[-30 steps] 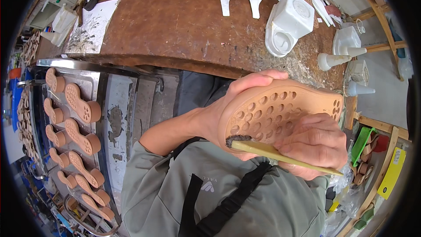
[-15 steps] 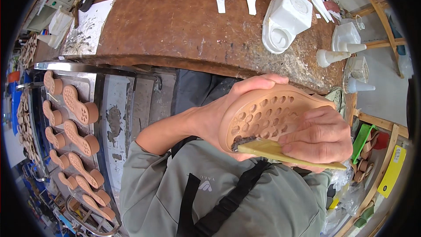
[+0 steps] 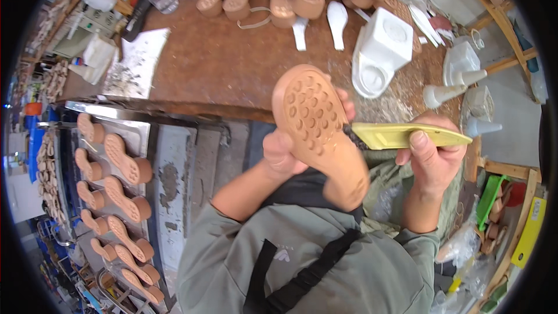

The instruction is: The person repeatedly applies a clear adhesive to the bottom of multiple brown shoe soles using a small brush. They dip the brush into a white container, spread the glue across the textured surface, and place each treated sole onto a wooden rack. The process is repeated for several soles throughout the clip.

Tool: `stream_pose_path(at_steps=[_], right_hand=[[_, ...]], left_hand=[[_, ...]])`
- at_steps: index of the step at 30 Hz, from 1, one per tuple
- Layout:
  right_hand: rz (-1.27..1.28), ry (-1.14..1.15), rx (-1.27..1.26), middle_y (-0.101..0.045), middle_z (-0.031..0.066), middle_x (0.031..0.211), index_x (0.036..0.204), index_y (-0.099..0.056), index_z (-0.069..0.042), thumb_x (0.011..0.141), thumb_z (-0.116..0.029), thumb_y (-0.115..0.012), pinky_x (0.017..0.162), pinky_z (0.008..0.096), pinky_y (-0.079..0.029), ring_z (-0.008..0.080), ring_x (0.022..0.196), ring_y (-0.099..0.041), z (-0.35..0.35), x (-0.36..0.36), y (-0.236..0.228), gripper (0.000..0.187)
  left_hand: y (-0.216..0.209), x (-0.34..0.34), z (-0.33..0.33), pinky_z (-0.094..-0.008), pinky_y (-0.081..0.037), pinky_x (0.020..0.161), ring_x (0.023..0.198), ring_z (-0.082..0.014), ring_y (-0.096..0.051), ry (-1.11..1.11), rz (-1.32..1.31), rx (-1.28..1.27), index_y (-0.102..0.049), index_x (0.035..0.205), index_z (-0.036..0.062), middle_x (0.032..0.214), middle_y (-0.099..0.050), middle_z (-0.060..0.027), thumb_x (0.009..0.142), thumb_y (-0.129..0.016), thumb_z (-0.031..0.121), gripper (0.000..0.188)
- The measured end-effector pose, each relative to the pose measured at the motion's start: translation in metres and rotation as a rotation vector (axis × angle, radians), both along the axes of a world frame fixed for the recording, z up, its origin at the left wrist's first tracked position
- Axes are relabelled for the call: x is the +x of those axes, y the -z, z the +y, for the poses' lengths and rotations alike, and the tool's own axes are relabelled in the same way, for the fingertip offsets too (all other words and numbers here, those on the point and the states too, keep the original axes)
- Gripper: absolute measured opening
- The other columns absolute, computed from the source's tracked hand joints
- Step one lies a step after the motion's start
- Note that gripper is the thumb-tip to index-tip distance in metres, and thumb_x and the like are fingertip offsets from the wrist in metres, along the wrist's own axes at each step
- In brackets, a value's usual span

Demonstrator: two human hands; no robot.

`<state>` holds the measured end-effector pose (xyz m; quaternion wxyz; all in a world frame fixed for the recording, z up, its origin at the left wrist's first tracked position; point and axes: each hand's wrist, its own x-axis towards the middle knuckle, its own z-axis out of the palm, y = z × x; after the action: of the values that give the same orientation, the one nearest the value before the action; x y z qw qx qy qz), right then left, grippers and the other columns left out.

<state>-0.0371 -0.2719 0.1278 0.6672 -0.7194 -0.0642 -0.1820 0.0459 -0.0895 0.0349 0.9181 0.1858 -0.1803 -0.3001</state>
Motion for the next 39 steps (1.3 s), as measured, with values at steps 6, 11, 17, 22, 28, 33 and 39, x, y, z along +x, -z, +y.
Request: stream_pose_path(at_steps=[6,11,17,22,28,33,39], right_hand=[[-0.239,0.113,-0.336,-0.066,0.0137,0.076,0.091,-0.064,0.006,0.078,0.004,-0.068,0.054,0.0246,-0.049,0.0149,0.059,-0.062,0.034,0.026,0.007,0.014],[-0.365,0.082,-0.419,-0.066,0.0144,0.074,0.088,-0.065,0.006,0.074,0.005,-0.07,0.053,0.0278,-0.051,0.0195,0.057,-0.063,0.038,0.037,0.009,0.015],[-0.418,-0.026,-0.48,-0.067,0.0136,0.071,0.086,-0.065,0.006,0.07,0.002,-0.072,0.052,0.0301,-0.053,0.0224,0.057,-0.065,0.037,0.034,0.006,0.018],[-0.45,-0.059,-0.505,-0.066,0.0136,0.071,0.086,-0.064,0.007,0.069,0.002,-0.072,0.051,0.0312,-0.052,0.0223,0.057,-0.065,0.042,0.03,0.007,0.019],[-0.454,-0.104,-0.476,-0.065,0.0137,0.072,0.088,-0.063,0.008,0.067,0.002,-0.073,0.047,0.0313,-0.05,0.0207,0.054,-0.062,0.045,0.021,0.01,0.024],[-0.439,-0.159,-0.517,-0.065,0.0134,0.075,0.091,-0.063,0.007,0.065,0.003,-0.074,0.043,0.0297,-0.045,0.0194,0.053,-0.059,0.042,0.013,0.009,0.028],[-0.392,-0.253,-0.497,-0.065,0.0138,0.073,0.089,-0.064,0.007,0.066,0.001,-0.074,0.041,0.0285,-0.043,0.0179,0.051,-0.059,0.03,0.002,0.008,0.026]], left_hand=[[-0.003,-0.015,-0.002,-0.0419,-0.042,0.099,0.12,-0.0305,-0.048,0.05,0.119,-0.164,-0.03,0.142,0.0049,0.137,-0.041,-0.0229,0.082,-0.043,0.066,0.087],[-0.01,-0.02,-0.003,-0.0427,-0.04,0.1,0.125,-0.0311,-0.044,0.11,0.144,-0.439,-0.026,0.143,0.0041,0.139,-0.038,-0.0229,0.082,-0.04,0.07,0.091],[-0.019,-0.019,0.0,-0.0437,-0.039,0.102,0.125,-0.0323,-0.044,0.125,0.129,-0.143,-0.023,0.144,0.0031,0.139,-0.037,-0.0241,0.083,-0.038,0.07,0.092],[-0.02,-0.021,0.0,-0.051,-0.042,0.098,0.121,-0.0412,-0.046,0.112,0.206,-0.162,-0.027,0.142,0.0033,0.134,-0.038,-0.0319,0.079,-0.031,0.079,0.099],[-0.023,-0.021,0.004,-0.051,-0.044,0.096,0.121,-0.0415,-0.046,0.147,0.185,-0.169,-0.021,0.144,0.0003,0.138,-0.033,-0.0328,0.08,-0.032,0.077,0.101],[-0.023,-0.021,0.006,-0.0503,-0.042,0.099,0.121,-0.0413,-0.046,0.143,0.182,-0.167,-0.018,0.144,-0.001,0.14,-0.03,-0.0322,0.08,-0.034,0.077,0.102],[-0.025,-0.018,0.008,-0.0493,-0.04,0.102,0.123,-0.0404,-0.044,0.155,0.123,-0.071,-0.017,0.145,0.0,0.141,-0.029,-0.0312,0.08,-0.034,0.078,0.103]])
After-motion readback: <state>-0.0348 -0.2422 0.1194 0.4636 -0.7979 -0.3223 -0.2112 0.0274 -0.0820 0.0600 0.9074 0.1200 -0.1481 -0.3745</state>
